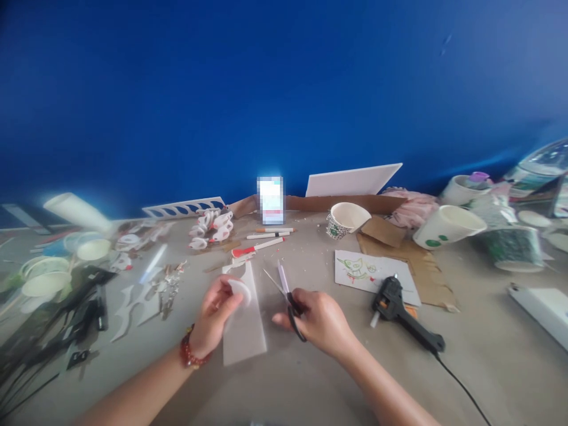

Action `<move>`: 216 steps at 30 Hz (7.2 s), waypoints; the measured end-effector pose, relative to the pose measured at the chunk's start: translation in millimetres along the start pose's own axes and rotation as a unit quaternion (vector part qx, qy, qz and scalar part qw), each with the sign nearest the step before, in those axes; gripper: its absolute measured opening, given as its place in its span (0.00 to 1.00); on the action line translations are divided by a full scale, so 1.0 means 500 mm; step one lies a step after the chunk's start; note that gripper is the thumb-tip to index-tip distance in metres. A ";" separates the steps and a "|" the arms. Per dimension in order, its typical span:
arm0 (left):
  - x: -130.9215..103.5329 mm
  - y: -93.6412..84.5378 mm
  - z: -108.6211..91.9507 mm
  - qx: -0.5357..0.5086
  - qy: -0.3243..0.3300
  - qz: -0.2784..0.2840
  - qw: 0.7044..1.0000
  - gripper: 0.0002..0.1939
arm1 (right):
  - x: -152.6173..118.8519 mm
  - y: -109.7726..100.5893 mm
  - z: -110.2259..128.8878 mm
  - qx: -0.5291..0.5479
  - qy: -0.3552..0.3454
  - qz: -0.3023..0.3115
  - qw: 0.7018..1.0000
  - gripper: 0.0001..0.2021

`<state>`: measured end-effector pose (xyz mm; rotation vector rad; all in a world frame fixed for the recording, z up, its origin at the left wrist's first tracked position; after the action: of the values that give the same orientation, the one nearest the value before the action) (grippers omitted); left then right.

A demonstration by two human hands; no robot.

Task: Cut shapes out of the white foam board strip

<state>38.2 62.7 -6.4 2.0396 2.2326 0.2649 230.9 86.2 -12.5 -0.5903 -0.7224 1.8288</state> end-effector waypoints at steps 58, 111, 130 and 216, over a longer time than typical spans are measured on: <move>-0.041 0.073 0.035 0.149 -0.042 0.124 0.980 0.16 | -0.017 0.067 0.009 0.429 0.087 0.038 0.898 0.18; -0.037 0.072 -0.019 0.127 0.019 0.065 0.990 0.11 | -0.026 0.045 0.020 0.246 -0.025 -0.040 0.968 0.11; -0.031 0.038 -0.138 0.237 0.279 0.035 0.930 0.05 | -0.026 -0.037 0.057 -0.138 -0.139 -0.121 0.973 0.14; -0.021 0.072 0.025 0.009 -0.067 0.069 0.995 0.17 | -0.007 0.045 -0.005 0.247 -0.003 -0.032 0.969 0.13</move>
<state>76.6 56.1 -11.9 2.1548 2.0277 0.1165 219.6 77.1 -30.1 -0.2292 -0.2640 1.8581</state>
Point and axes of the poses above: each hand's wrist, its own x-axis towards the middle knuckle, its own y-axis out of the palm, z = x × y, the point moved 10 cm from there along x, towards the middle knuckle, and after that the axes turned 5 degrees about -z, right-handed, at the moved point
